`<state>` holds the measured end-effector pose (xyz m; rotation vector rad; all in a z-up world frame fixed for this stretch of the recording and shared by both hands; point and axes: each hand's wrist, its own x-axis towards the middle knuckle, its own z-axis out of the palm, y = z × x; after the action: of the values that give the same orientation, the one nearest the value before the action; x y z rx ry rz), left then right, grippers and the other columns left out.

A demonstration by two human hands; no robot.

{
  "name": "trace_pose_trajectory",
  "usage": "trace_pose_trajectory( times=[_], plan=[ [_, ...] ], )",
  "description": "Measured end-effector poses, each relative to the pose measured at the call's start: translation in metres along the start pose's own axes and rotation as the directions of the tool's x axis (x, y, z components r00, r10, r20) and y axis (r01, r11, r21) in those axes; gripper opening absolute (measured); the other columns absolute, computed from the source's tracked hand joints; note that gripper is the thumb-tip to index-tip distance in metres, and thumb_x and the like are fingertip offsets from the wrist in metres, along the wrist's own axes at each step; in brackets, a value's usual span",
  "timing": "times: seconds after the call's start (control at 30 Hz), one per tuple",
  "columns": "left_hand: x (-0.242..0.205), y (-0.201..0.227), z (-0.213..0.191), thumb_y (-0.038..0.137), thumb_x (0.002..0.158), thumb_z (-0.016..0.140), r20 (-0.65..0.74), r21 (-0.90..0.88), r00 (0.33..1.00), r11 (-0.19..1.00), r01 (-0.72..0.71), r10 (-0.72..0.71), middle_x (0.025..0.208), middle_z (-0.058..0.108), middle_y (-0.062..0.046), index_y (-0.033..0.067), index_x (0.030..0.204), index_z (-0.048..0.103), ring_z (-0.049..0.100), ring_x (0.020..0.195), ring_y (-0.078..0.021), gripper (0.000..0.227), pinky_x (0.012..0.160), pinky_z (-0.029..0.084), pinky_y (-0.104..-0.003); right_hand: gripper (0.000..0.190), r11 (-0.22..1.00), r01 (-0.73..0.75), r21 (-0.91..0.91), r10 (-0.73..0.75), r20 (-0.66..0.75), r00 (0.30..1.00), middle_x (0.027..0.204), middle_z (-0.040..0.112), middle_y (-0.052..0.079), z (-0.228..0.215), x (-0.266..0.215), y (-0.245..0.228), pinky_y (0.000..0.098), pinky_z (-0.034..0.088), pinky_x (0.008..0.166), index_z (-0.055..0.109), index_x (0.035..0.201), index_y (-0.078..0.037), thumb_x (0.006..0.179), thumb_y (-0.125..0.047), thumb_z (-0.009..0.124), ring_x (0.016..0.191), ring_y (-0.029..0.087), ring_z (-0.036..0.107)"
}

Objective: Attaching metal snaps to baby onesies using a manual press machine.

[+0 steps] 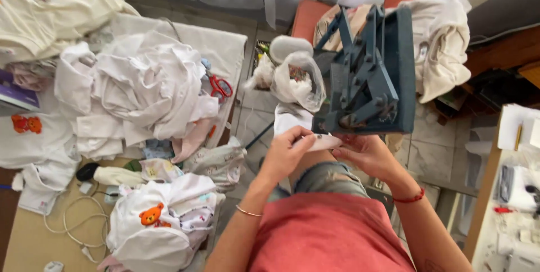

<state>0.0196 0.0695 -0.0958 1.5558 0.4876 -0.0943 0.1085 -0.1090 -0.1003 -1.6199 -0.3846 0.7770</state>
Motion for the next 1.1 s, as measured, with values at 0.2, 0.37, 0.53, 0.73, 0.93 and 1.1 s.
trace_pose_trajectory(
  times=[0.2, 0.37, 0.53, 0.73, 0.93, 1.1],
  plan=[
    [-0.019, 0.018, -0.006, 0.028, 0.077, 0.058, 0.065, -0.086, 0.998, 0.996, 0.028, -0.022, 0.053, 0.048, 0.000, 0.0165, 0.081, 0.065, 0.045, 0.060, -0.0089, 0.014, 0.057, 0.040, -0.022, 0.019, 0.995, -0.096, 0.039, 0.090, 0.132, 0.987, 0.069, 0.063, 0.011, -0.006, -0.002, -0.029, 0.0233, 0.049, 0.059, 0.060, 0.084, 0.005, 0.067, 0.010, 0.065, 0.060, 0.011, 0.056],
    [-0.021, 0.056, 0.007, 0.044, 0.066, 0.059, 0.094, 0.230, 0.994, 0.973, 0.033, -0.056, 0.084, 0.061, 0.003, 0.0175, 0.088, 0.064, 0.056, 0.073, -0.0113, 0.034, 0.066, 0.041, -0.022, 0.017, 0.864, -0.485, -0.133, 0.495, 0.059, 0.867, 0.068, 0.066, 0.006, -0.021, 0.001, -0.026, 0.0233, 0.045, 0.061, 0.063, 0.089, -0.002, 0.072, -0.002, 0.065, 0.065, 0.012, 0.057],
    [-0.011, 0.033, 0.030, 0.029, 0.073, 0.057, 0.164, 0.268, 0.986, 0.960, -0.085, 0.041, 0.067, 0.059, -0.003, 0.0126, 0.078, 0.059, 0.053, 0.060, -0.0141, 0.017, 0.057, 0.038, -0.028, 0.019, 0.895, -0.167, -0.414, 0.221, 0.086, 0.971, 0.088, 0.068, -0.002, -0.031, 0.000, -0.044, 0.0255, 0.046, 0.079, 0.067, 0.086, -0.012, 0.068, -0.017, 0.067, 0.083, 0.008, 0.058],
    [-0.016, 0.068, 0.037, 0.028, 0.078, 0.053, 0.189, 0.141, 0.933, 0.949, 0.283, -0.306, 0.069, 0.057, 0.008, 0.0122, 0.076, 0.063, 0.045, 0.063, -0.0051, 0.018, 0.063, 0.036, -0.020, 0.020, 0.498, 0.466, -0.732, -0.460, 0.233, 0.857, 0.066, 0.040, 0.005, -0.077, 0.057, -0.021, 0.0339, 0.034, 0.054, 0.040, 0.063, -0.009, 0.068, -0.011, 0.059, 0.062, 0.021, 0.036],
    [-0.020, 0.069, 0.041, 0.028, 0.077, 0.055, 0.155, 0.095, 0.924, 0.936, 0.338, -0.349, 0.079, 0.063, 0.010, 0.0122, 0.082, 0.067, 0.049, 0.072, -0.0013, 0.021, 0.070, 0.039, -0.017, 0.009, 0.452, 0.226, -0.863, -0.308, 0.087, 0.947, 0.066, 0.050, 0.008, -0.089, 0.106, 0.024, 0.0360, 0.037, 0.051, 0.044, 0.067, -0.009, 0.073, -0.004, 0.048, 0.062, 0.023, 0.048],
    [-0.023, 0.056, 0.040, 0.028, 0.077, 0.055, 0.079, 0.074, 0.936, 0.938, 0.339, -0.344, 0.070, 0.055, 0.009, 0.0130, 0.081, 0.066, 0.043, 0.065, -0.0037, 0.019, 0.064, 0.036, -0.018, 0.008, 0.735, 0.258, -0.627, -0.235, 0.122, 0.964, 0.066, 0.050, 0.009, -0.087, 0.102, 0.021, 0.0370, 0.038, 0.056, 0.046, 0.067, -0.007, 0.074, -0.004, 0.048, 0.063, 0.023, 0.049]
  ],
)
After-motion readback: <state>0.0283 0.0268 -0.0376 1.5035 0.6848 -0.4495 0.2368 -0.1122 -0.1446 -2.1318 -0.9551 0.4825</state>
